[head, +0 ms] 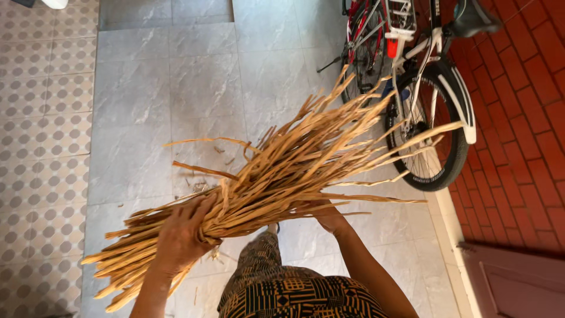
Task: The person cuts dried plant strips with scissors, gathers them into a bundle, ties the bundle with a strip, and then washes the finished broom in a red basin of water.
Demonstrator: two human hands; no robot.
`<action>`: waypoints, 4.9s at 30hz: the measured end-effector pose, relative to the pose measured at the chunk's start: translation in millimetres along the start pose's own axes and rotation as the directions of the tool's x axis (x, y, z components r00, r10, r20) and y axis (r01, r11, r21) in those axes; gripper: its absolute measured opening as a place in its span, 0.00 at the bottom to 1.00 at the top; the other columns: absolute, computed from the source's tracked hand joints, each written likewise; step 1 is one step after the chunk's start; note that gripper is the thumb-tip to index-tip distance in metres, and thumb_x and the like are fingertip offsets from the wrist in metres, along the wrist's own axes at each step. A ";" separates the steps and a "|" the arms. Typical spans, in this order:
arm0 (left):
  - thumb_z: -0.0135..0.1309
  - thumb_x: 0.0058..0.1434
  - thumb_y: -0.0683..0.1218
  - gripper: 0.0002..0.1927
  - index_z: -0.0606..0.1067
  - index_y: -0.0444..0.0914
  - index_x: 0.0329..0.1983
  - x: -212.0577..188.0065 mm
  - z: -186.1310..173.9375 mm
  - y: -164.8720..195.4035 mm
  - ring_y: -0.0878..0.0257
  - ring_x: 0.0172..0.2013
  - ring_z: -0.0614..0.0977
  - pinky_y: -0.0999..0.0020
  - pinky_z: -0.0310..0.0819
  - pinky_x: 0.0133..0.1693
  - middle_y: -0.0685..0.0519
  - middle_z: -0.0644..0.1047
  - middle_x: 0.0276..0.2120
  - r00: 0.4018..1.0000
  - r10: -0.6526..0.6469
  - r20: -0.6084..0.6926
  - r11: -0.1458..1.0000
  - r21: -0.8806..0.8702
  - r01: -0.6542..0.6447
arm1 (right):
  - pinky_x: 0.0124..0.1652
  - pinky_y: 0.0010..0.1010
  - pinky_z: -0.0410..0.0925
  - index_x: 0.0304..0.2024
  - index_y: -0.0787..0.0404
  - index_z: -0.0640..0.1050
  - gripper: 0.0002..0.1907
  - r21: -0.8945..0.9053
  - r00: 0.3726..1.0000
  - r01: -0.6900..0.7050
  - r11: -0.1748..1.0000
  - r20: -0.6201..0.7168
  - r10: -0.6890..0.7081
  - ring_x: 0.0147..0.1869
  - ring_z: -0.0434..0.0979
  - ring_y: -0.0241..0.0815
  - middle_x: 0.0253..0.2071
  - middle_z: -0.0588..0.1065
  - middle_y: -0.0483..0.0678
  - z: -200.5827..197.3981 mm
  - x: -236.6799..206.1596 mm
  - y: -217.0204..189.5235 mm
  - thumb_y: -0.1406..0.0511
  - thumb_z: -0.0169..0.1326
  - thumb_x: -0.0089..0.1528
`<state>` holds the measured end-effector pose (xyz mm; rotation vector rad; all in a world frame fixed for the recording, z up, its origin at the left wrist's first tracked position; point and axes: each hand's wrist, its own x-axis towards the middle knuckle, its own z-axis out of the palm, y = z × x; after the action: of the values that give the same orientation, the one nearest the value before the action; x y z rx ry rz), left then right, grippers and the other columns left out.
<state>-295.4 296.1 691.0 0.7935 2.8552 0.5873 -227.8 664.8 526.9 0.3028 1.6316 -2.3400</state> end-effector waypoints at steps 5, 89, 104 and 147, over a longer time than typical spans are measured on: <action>0.77 0.29 0.54 0.59 0.64 0.49 0.69 106.2 -8.9 -22.3 0.45 0.54 0.74 0.50 0.72 0.53 0.49 0.71 0.60 0.996 0.051 -0.079 0.998 -0.035 -0.054 | 0.53 0.39 0.74 0.55 0.63 0.76 0.22 0.043 0.999 0.038 0.998 0.035 -0.040 0.55 0.80 0.48 0.52 0.78 0.55 -28.0 82.6 -65.8 0.69 0.60 0.58; 0.75 0.39 0.54 0.62 0.56 0.36 0.75 2188.1 -149.1 -339.5 0.47 0.65 0.70 0.58 0.63 0.67 0.41 0.68 0.64 0.744 0.664 -0.074 0.413 -0.793 -0.447 | 0.56 0.42 0.72 0.54 0.66 0.75 0.14 -0.074 0.658 0.744 0.665 -0.095 -0.747 0.55 0.77 0.50 0.52 0.76 0.56 -676.1 1793.0 -823.9 0.63 0.62 0.72; 0.72 0.48 0.44 0.41 0.67 0.36 0.64 2482.0 -127.2 -367.2 0.58 0.57 0.78 0.62 0.73 0.60 0.49 0.77 0.56 0.911 0.338 -0.234 0.376 -0.854 -0.359 | 0.64 0.32 0.62 0.70 0.60 0.57 0.37 -0.325 0.730 0.445 0.834 -0.409 -0.548 0.71 0.66 0.40 0.69 0.63 0.46 -717.9 2001.8 -1064.2 0.71 0.58 0.62; 0.67 0.59 0.25 0.48 0.55 0.33 0.77 2838.0 -44.1 -587.9 0.50 0.68 0.72 0.58 0.64 0.75 0.43 0.66 0.70 0.760 -0.459 -0.461 0.203 -0.887 -0.415 | 0.48 0.35 0.75 0.52 0.64 0.77 0.08 -0.222 0.193 0.626 0.747 -0.884 -0.425 0.44 0.80 0.43 0.45 0.80 0.53 -967.2 2060.5 -1216.1 0.72 0.51 0.71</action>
<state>-3009.2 1288.8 463.9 0.2110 1.8939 2.7858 -2562.5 1762.0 603.9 1.5747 2.2037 -3.1464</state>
